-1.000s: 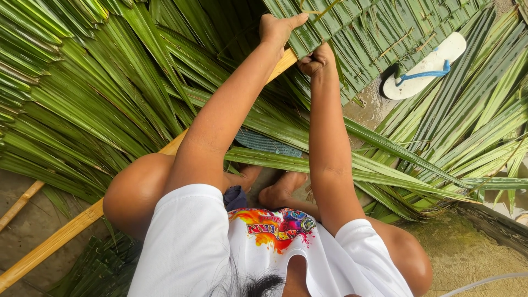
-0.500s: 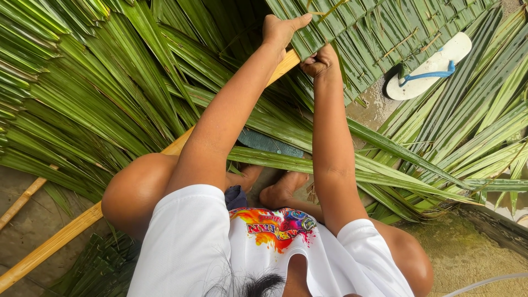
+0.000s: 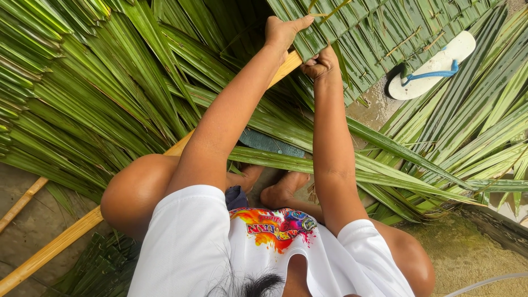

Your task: The person prepares palm fronds by folding individual leaves over a long wooden slat and securing them with a thin strip of material to create a thatch panel.

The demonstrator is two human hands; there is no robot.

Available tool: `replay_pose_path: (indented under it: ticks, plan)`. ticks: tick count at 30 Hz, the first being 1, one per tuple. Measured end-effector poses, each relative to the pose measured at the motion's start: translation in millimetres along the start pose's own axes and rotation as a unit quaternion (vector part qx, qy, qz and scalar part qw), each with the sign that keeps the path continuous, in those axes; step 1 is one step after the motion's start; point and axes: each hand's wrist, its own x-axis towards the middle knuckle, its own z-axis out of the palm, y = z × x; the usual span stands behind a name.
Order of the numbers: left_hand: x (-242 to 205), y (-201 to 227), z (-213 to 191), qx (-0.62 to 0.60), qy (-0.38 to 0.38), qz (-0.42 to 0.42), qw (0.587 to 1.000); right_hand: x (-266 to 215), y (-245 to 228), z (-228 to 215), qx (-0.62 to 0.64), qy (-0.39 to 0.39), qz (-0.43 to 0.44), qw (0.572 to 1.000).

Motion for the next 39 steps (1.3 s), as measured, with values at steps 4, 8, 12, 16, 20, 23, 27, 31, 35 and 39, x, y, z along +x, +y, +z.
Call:
replay_pose_path:
  ticks: [4, 8, 12, 16, 20, 23, 27, 31, 35, 39]
  plan:
    - [4, -6, 4, -0.034, -0.008, 0.010, 0.999, 0, 6, -8, 0.016, -0.048, 0.009, 0.999]
    - [1, -8, 2, 0.030, 0.016, 0.025, 0.999, -2, 18, -16, 0.029, -0.090, 0.013, 0.995]
    - [-15, 1, 0, 0.013, 0.005, -0.003, 1.000, -3, 26, -8, 0.033, -0.126, 0.011, 0.991]
    - [-18, -6, 1, 0.019, -0.001, 0.001, 1.000, -11, 36, -18, 0.051, -0.170, 0.010, 0.984]
    - [-10, -9, 2, 0.079, 0.024, -0.029, 0.996, -82, 43, -23, -0.092, -0.083, -0.160, 0.979]
    - [-7, -17, 0, 0.079, 0.013, -0.044, 0.996, -97, 59, -34, -0.246, 0.006, -0.571, 0.784]
    - [-86, 34, -12, -0.157, 0.018, -0.094, 0.983, -107, 59, 2, -0.508, 0.051, -0.618, 0.598]
    - [-52, 14, -8, -0.027, 0.009, -0.110, 0.993, -94, 45, 2, -0.596, 0.055, -0.729, 0.332]
    - [-106, 46, -18, -0.123, -0.020, -0.146, 0.981, -95, 45, -6, -0.610, 0.018, -0.772, 0.180]
    - [-28, -19, 6, -0.025, 0.004, -0.064, 0.998, -128, 66, 4, -0.600, -0.020, -0.791, 0.119]
